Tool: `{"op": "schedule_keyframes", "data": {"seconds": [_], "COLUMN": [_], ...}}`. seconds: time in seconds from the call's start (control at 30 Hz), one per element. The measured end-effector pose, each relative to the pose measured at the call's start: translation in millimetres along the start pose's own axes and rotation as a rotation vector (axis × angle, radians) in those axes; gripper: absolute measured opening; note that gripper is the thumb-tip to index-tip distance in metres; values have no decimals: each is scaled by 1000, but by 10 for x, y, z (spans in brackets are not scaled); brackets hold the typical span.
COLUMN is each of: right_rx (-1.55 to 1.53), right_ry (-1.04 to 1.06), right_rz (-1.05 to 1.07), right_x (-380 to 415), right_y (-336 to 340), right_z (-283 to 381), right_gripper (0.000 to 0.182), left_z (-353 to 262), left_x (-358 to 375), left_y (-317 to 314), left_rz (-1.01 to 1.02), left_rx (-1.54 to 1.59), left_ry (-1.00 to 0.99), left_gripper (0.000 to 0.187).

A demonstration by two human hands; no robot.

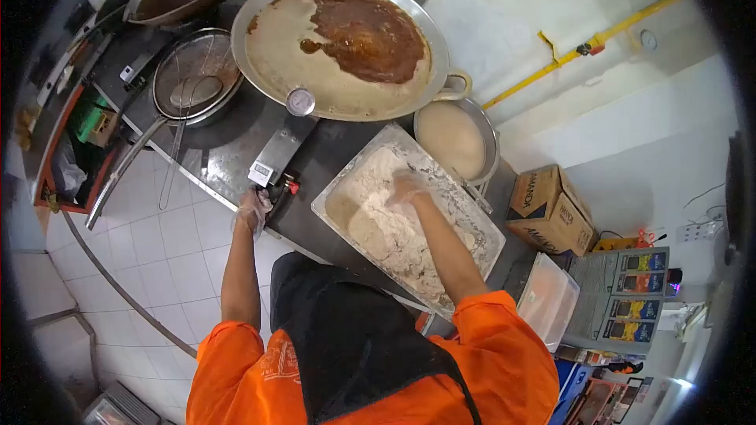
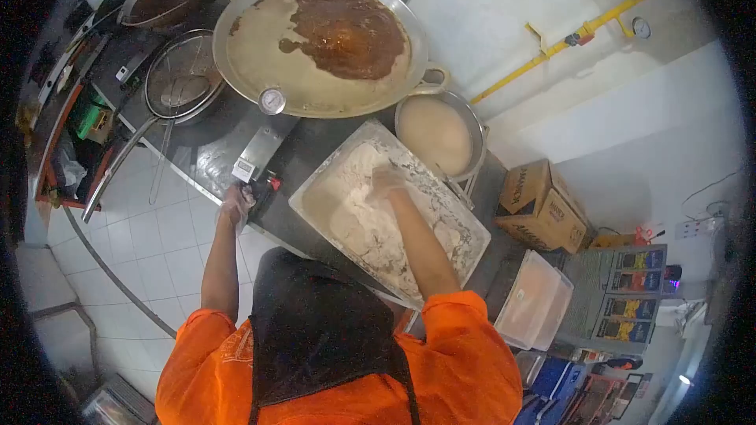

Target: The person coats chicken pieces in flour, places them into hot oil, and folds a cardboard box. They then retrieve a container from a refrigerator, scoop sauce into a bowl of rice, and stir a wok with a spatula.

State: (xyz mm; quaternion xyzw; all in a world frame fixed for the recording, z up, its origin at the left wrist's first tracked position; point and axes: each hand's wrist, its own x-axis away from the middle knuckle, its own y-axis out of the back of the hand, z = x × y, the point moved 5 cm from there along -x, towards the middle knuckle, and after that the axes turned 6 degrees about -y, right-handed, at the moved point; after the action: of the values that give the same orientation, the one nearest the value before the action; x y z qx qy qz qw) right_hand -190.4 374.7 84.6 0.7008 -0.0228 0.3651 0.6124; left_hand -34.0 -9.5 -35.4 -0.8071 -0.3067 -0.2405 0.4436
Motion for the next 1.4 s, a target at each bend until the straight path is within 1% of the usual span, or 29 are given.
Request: {"op": "schedule_keyframes", "data": {"seconds": [0.03,0.07,0.1,0.17,0.2,0.27,0.3,0.37,0.4,0.43,0.47,0.5,0.57,0.6,0.67,0.7,0.77,0.83,0.9,0.97,1.03,1.07,1.1,1.13,1.17,1.23,1.3,1.33,1.4], "right_rx": [127,251,297,204,198,118,118,170,168,132,97,101,-347,-339,-922,-919,-1332,-1464,-1587,-1605,-1171,-1026,-880,-1020,-1156,-901,-468,-465,-388], "right_ry": [-44,-90,-99,-45,-43,-71,-72,43,44,70,95,100,44,54,-171,-173,-319,25,120,79,191,252,312,361,411,366,337,350,280], "right_rz": [-107,-213,-171,-266,-277,-213,-214,-7,-6,-97,-184,-183,-578,-574,-333,-329,-287,-359,-382,-376,-398,-472,-543,-422,-295,-296,-492,-494,-378], "right_x": [-222,-332,-4,48,4,-2,-8,23,87,173,286,471,956,994,1045,1079,1099,1150,1418,1738,1600,1441,1298,1205,1102,507,51,-135,-457], "right_y": [-261,-354,-396,-277,-211,-116,-64,-138,-151,-133,-125,-106,366,450,387,409,430,890,1567,2367,2921,3153,3367,3545,3708,3857,4038,4079,4072], "right_z": [7,71,-93,187,218,133,105,144,158,202,236,258,182,114,-215,-321,-602,-656,-408,49,68,114,174,358,591,726,978,1122,1403], "right_gripper": [29,22,22,20,20,15,15,19,19,24,31,31,36,36,46,46,48,36,34,36,34,33,32,30,28,29,31,31,32], "left_z": [-87,-163,221,93,-16,-14,-21,-16,-19,-41,-56,-64,-50,-63,-36,-9,11,-24,8,37,79,80,84,86,75,11,-10,0,122], "left_x": [44,62,188,152,271,185,194,218,261,294,329,354,364,359,237,193,225,219,175,133,72,91,85,74,70,220,317,296,128], "left_y": [-59,-92,-120,-75,-160,-96,-104,-117,-141,-170,-217,-249,-248,-251,-149,-117,-136,-139,-100,-61,1,-29,-26,-18,-15,-143,-203,-182,-42], "left_rz": [8,14,5,-69,-87,-104,-123,-153,-183,-184,-123,-61,-59,-52,-54,-49,-73,-100,-88,-96,-127,-120,-118,-105,-94,-94,-60,-39,-55], "left_rx": [-31,-64,-20,-15,-28,-38,-48,-44,-31,-29,-69,-106,-98,-108,-141,-180,-140,-88,-104,-89,-105,-71,-67,-117,-166,-125,-118,-92,-91], "left_ry": [-34,-67,-22,-23,-68,-50,-31,0,27,22,5,-11,-35,-60,-49,-38,-36,-51,-14,-33,10,29,24,20,14,27,4,-15,-50], "left_gripper": [19,19,19,19,20,20,21,20,20,20,18,17,17,18,19,20,18,16,16,16,19,23,23,25,26,26,32,33,33]}}
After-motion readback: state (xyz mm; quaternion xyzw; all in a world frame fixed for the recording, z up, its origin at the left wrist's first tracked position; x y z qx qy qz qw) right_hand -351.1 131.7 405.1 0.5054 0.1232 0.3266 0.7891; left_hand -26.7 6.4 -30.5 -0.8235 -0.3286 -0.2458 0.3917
